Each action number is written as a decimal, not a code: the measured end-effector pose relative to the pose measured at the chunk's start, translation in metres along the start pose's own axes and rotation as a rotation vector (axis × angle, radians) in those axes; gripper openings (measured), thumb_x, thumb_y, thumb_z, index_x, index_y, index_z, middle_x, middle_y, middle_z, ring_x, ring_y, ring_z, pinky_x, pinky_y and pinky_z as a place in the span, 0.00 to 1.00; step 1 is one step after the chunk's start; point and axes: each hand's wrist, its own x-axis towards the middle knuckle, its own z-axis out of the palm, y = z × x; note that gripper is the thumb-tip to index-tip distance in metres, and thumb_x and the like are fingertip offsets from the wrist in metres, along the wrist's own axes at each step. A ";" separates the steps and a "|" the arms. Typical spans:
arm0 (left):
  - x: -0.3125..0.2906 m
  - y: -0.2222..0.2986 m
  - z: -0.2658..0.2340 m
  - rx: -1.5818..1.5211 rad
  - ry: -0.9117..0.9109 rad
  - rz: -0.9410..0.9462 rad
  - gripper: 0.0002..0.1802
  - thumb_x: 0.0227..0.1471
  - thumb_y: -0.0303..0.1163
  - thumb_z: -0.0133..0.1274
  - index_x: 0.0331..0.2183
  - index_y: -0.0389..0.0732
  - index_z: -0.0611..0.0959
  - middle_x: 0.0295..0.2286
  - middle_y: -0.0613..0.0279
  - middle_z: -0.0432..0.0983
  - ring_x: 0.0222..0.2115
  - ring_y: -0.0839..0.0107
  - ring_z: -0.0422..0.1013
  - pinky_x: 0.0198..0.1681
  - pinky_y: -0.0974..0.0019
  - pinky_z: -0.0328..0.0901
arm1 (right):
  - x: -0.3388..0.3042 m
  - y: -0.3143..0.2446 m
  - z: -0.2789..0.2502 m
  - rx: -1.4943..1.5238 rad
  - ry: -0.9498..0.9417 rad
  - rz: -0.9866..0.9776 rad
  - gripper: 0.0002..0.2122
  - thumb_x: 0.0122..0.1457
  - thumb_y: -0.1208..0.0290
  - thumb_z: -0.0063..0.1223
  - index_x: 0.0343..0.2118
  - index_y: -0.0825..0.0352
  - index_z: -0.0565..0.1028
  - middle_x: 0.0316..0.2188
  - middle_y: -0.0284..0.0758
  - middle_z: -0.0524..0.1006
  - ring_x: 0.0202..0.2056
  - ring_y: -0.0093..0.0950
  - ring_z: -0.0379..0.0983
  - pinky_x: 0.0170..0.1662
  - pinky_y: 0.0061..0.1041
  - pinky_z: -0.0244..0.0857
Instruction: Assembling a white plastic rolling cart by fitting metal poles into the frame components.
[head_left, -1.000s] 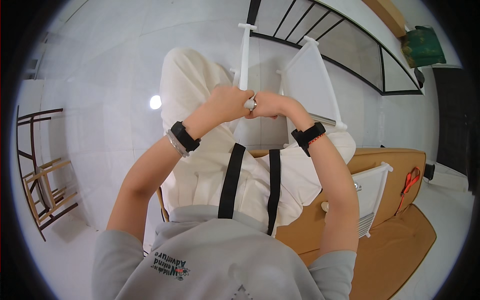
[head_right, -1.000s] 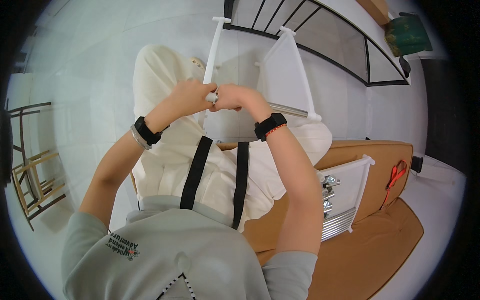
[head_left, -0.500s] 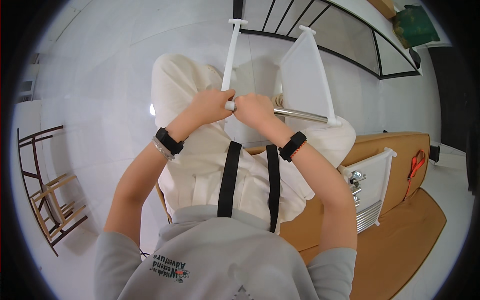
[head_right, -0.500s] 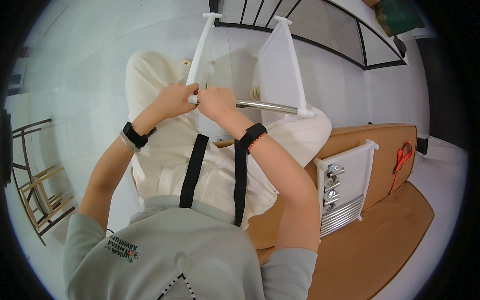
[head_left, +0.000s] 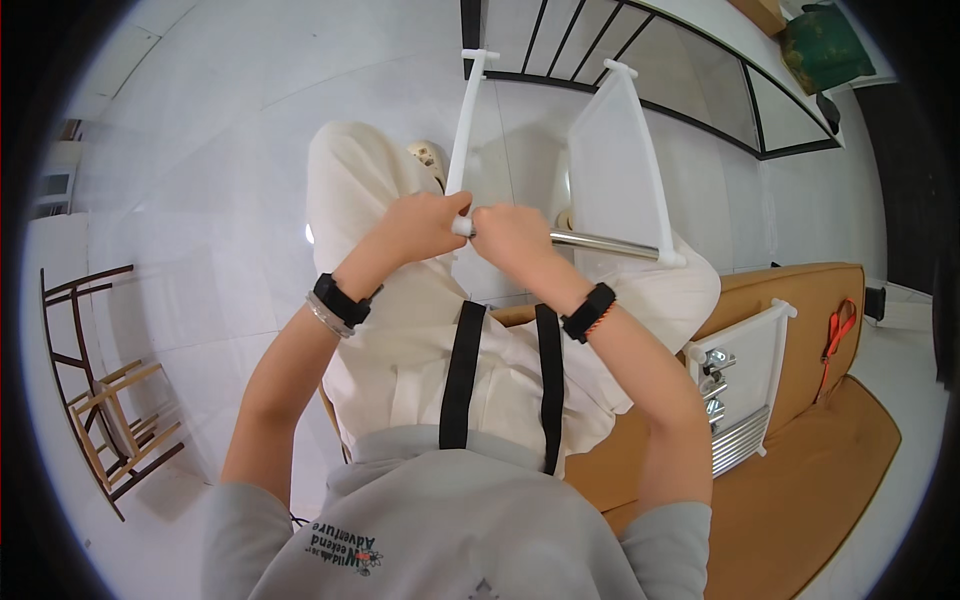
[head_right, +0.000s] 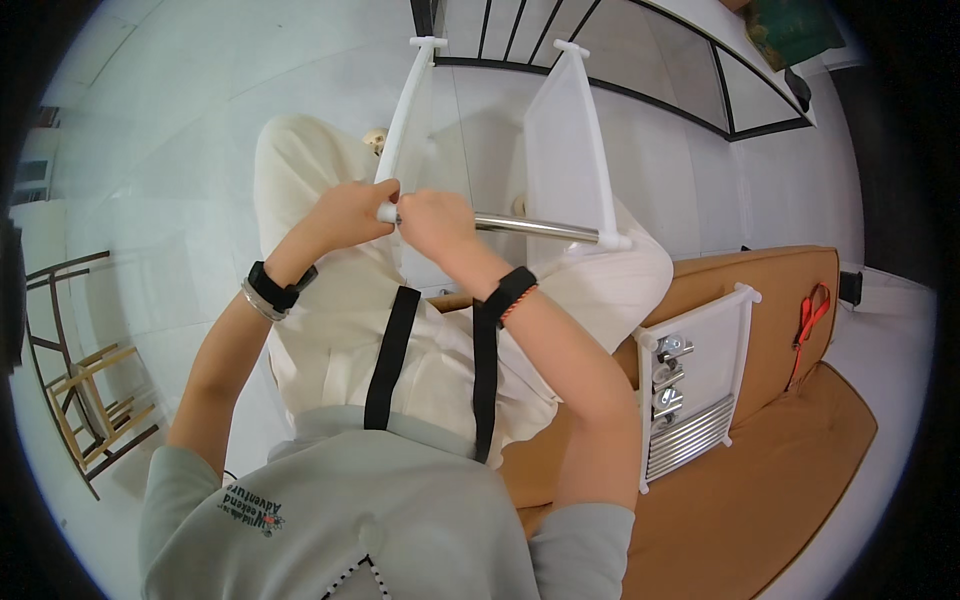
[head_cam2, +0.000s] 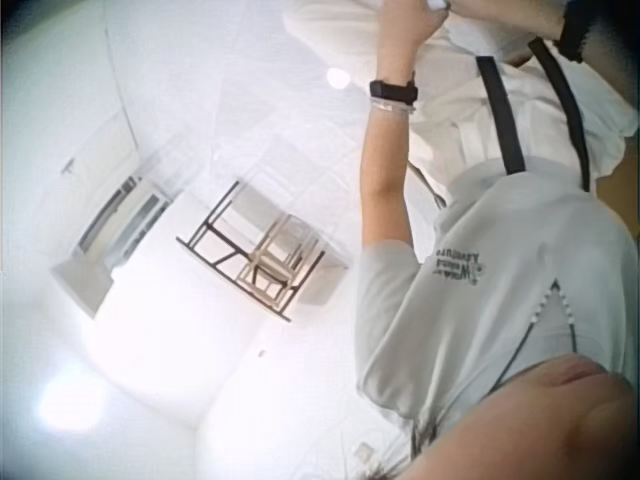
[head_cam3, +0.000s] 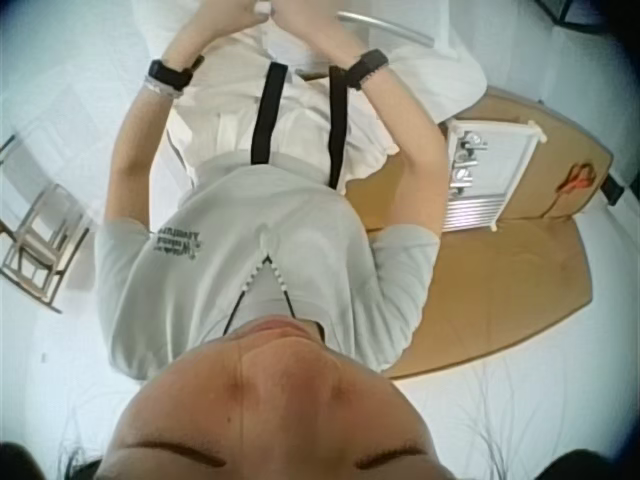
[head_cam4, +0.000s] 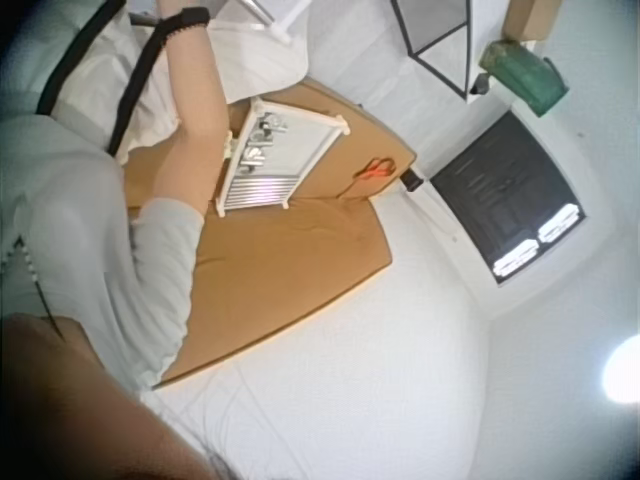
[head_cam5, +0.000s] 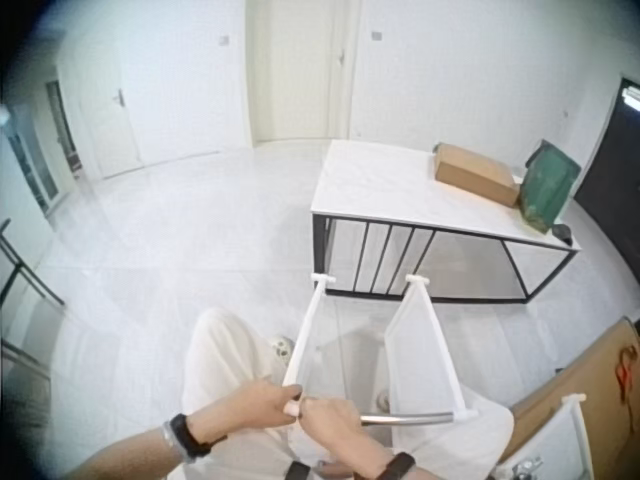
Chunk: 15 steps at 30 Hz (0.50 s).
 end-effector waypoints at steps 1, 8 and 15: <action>0.003 0.008 -0.003 0.013 -0.029 -0.019 0.15 0.36 0.36 0.53 0.31 0.45 0.74 0.20 0.55 0.74 0.28 0.56 0.70 0.27 0.57 0.64 | -0.003 0.004 -0.002 0.039 0.018 -0.007 0.07 0.44 0.70 0.48 0.21 0.67 0.75 0.20 0.42 0.75 0.25 0.41 0.72 0.28 0.36 0.66; 0.005 0.035 0.008 0.255 0.057 -0.092 0.18 0.34 0.36 0.54 0.34 0.46 0.76 0.31 0.58 0.73 0.36 0.56 0.69 0.37 0.55 0.64 | -0.003 0.025 -0.012 0.084 -0.217 0.025 0.09 0.43 0.67 0.52 0.24 0.68 0.76 0.22 0.44 0.75 0.27 0.41 0.73 0.31 0.35 0.67; 0.020 0.006 0.022 0.325 0.285 0.461 0.13 0.32 0.33 0.54 0.28 0.42 0.79 0.33 0.59 0.71 0.51 0.55 0.56 0.53 0.45 0.47 | 0.010 0.028 -0.020 0.227 -0.489 0.122 0.11 0.42 0.67 0.50 0.20 0.72 0.74 0.19 0.46 0.74 0.24 0.41 0.72 0.29 0.34 0.66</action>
